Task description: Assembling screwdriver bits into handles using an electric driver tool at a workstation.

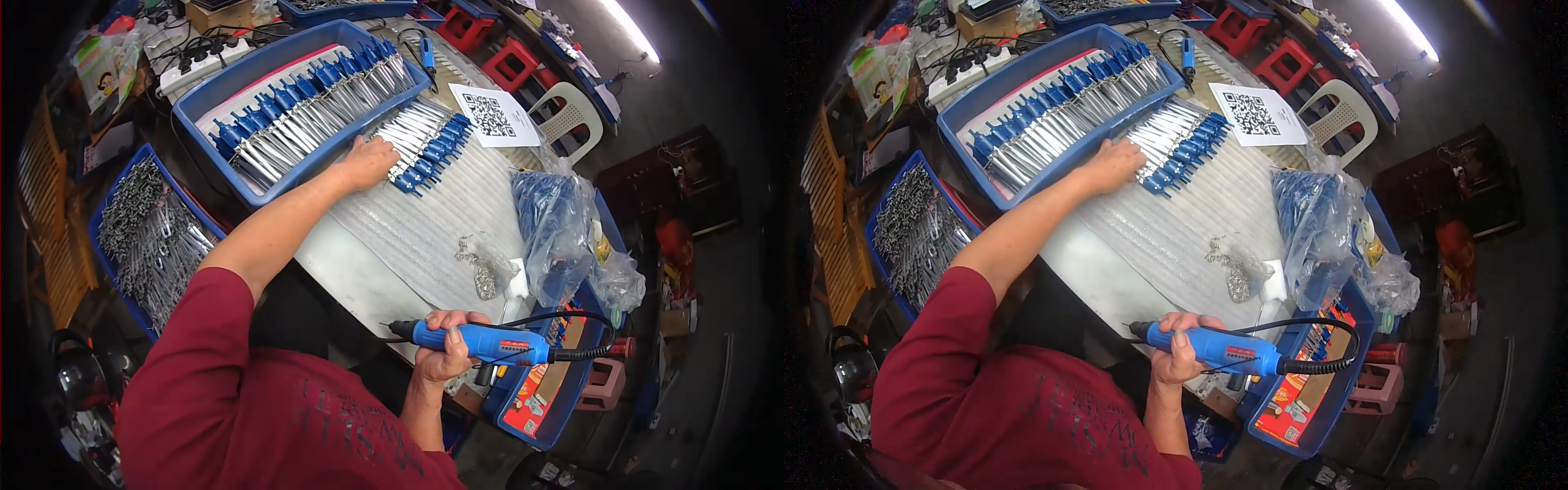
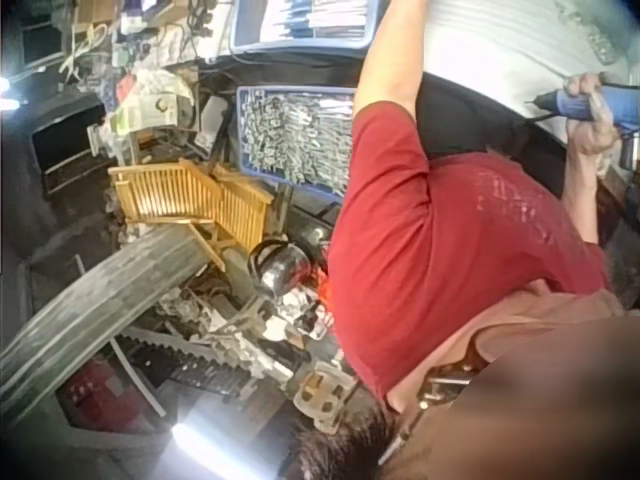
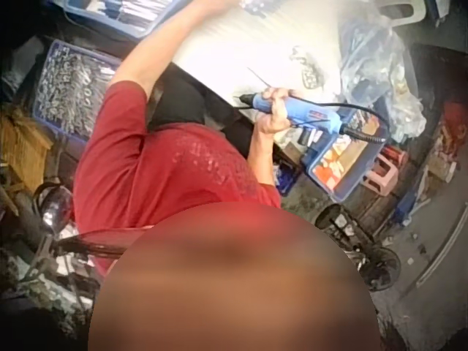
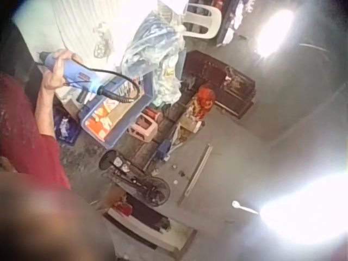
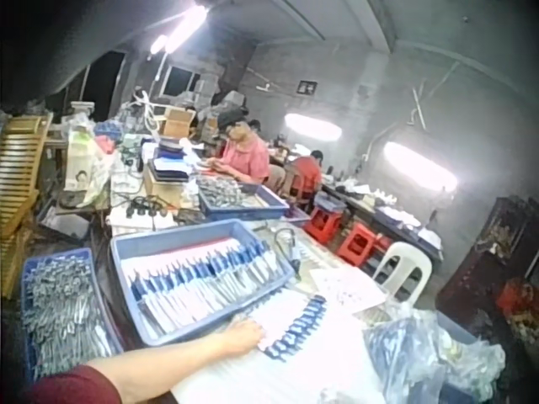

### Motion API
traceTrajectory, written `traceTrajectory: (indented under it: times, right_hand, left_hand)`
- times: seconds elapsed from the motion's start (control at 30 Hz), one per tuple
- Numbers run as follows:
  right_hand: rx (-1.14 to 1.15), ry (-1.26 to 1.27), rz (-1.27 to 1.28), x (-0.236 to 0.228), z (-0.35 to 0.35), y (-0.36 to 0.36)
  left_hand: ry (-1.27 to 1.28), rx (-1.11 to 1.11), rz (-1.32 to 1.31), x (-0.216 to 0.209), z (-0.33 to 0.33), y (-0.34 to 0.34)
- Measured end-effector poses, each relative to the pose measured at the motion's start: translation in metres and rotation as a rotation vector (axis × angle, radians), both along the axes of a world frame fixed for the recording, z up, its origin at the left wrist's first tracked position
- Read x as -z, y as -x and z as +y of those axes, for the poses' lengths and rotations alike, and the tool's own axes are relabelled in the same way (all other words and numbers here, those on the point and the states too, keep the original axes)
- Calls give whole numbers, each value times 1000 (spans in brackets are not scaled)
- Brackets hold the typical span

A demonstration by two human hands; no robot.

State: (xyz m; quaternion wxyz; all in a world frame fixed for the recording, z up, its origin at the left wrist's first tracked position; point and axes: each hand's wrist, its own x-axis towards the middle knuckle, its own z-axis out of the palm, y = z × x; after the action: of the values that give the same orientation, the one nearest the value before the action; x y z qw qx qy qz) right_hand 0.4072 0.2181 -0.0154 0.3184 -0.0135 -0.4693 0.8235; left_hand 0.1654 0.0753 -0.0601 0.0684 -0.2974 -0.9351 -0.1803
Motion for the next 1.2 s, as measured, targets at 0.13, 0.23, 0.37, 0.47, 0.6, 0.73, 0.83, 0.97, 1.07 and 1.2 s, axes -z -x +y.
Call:
traceTrajectory:
  times: [0.13,0.23,0.37,0.47,0.6,0.73,0.83,0.97,1.07,1.2]
  right_hand:
    - [5,-5,7,-1,0,4]
    - [1,-3,12,-2,1,0]
    - [-4,23,-21,-1,0,-1]
    - [-7,15,-21,-2,-1,-8]
    - [22,-6,-6,-5,-4,-10]
    - [67,-27,1,-5,-1,-8]
    - [76,-18,10,-2,0,-6]
    - [72,-55,25,-3,1,-7]
    - [63,-57,37,-6,1,-8]
    - [71,-99,36,-3,0,-10]
  left_hand:
    - [6,-4,-106,-11,0,4]
    - [-4,1,-147,-15,-5,0]
    - [-85,35,-156,-10,-6,-4]
    - [-73,70,-184,-18,-10,-13]
    - [-207,123,-175,-22,-13,-36]
    - [-605,114,-500,-45,-14,-99]
    - [-837,161,-955,-24,-20,-148]
    - [-879,-16,-1364,-8,-29,-202]
    - [-849,-75,-1435,-3,-32,-221]
    - [-835,-116,-1421,3,-31,-231]
